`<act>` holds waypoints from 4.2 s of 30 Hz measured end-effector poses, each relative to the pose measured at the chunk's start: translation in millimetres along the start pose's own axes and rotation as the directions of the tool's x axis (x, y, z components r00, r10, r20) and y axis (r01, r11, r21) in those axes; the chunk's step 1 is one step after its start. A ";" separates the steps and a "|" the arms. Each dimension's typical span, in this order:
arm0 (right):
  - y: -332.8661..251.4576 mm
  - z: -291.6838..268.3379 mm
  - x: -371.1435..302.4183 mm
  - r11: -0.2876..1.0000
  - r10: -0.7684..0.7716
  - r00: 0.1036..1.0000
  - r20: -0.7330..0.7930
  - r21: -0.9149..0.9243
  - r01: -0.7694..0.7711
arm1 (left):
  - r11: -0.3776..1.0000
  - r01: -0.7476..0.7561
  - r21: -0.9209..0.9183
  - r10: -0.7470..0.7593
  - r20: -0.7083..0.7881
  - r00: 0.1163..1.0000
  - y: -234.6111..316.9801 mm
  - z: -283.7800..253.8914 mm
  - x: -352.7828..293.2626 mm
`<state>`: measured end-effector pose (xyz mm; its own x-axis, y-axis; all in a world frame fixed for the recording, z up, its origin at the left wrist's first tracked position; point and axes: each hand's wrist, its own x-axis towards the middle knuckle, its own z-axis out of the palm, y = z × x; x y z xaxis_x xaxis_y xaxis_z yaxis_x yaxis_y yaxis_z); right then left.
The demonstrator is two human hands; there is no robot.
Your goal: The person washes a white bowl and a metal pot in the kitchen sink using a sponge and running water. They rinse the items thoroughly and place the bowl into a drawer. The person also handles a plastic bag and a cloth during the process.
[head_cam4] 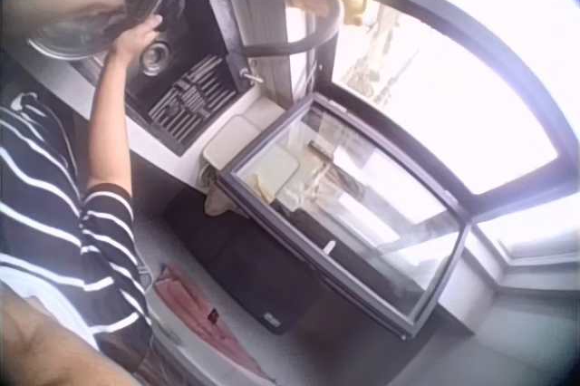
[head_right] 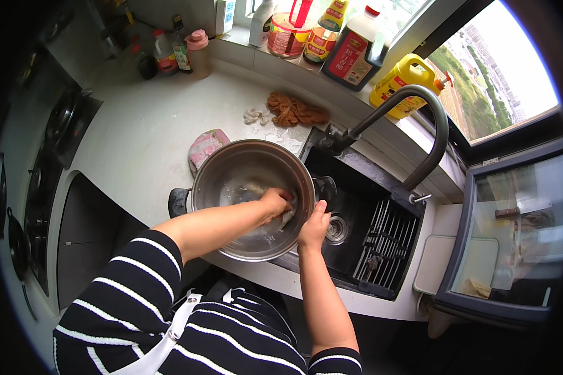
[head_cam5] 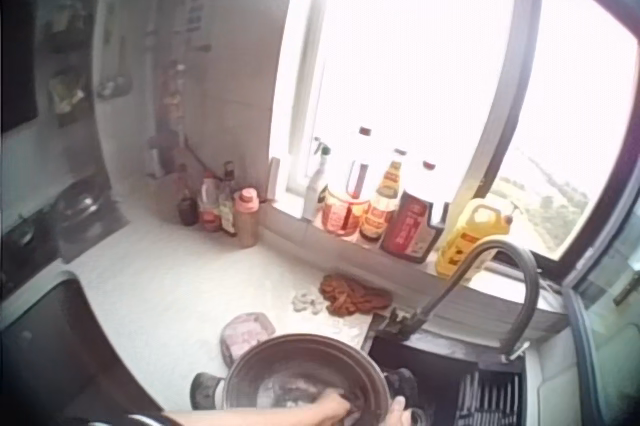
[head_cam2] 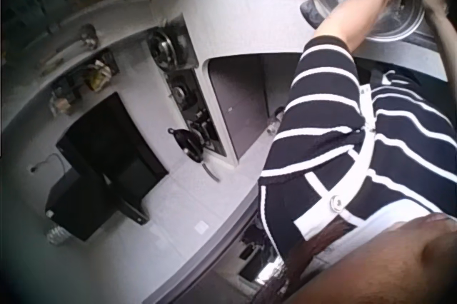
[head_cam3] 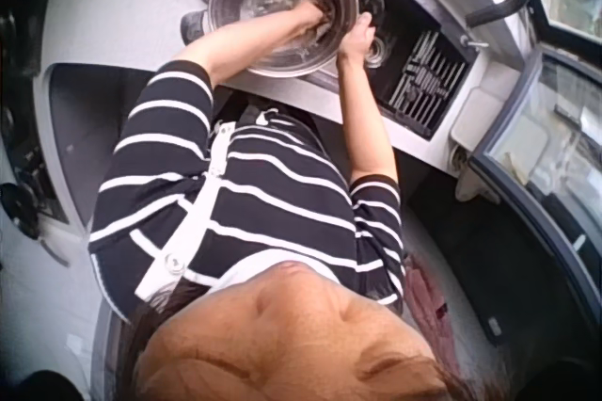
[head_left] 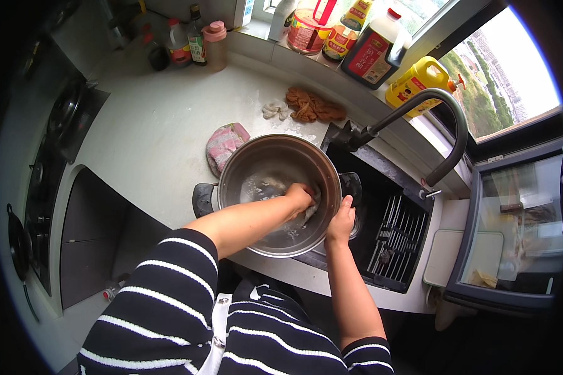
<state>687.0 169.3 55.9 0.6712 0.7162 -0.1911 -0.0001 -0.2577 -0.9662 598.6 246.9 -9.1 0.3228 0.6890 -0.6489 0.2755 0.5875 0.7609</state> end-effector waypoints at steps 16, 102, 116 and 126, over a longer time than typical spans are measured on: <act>-12.0 4.4 -5.8 0.996 0.034 0.999 -0.002 0.079 -0.034 | 0.837 -0.074 0.542 0.073 0.023 0.997 -22.4 -2.4 1.0; 34.5 9.2 -5.3 0.997 -0.073 0.992 -0.106 0.014 0.075 | 0.369 -0.135 -0.920 -0.179 -0.213 0.961 72.7 -18.0 20.0; 29.7 13.4 -7.3 0.990 -0.015 0.997 -0.079 0.135 0.026 | 0.919 0.033 0.392 0.019 -0.127 0.992 9.3 4.6 -10.9; 11.6 14.0 -17.1 0.963 -0.097 0.995 -0.018 0.249 0.099 | 0.697 -0.084 0.713 0.544 -0.449 0.709 13.1 -31.8 33.7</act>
<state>665.2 163.1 45.5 0.6814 0.7260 -0.0932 -0.1185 -0.0162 -0.9928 584.2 291.3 -21.0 -0.0274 0.9986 -0.0459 0.8101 0.0491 0.5843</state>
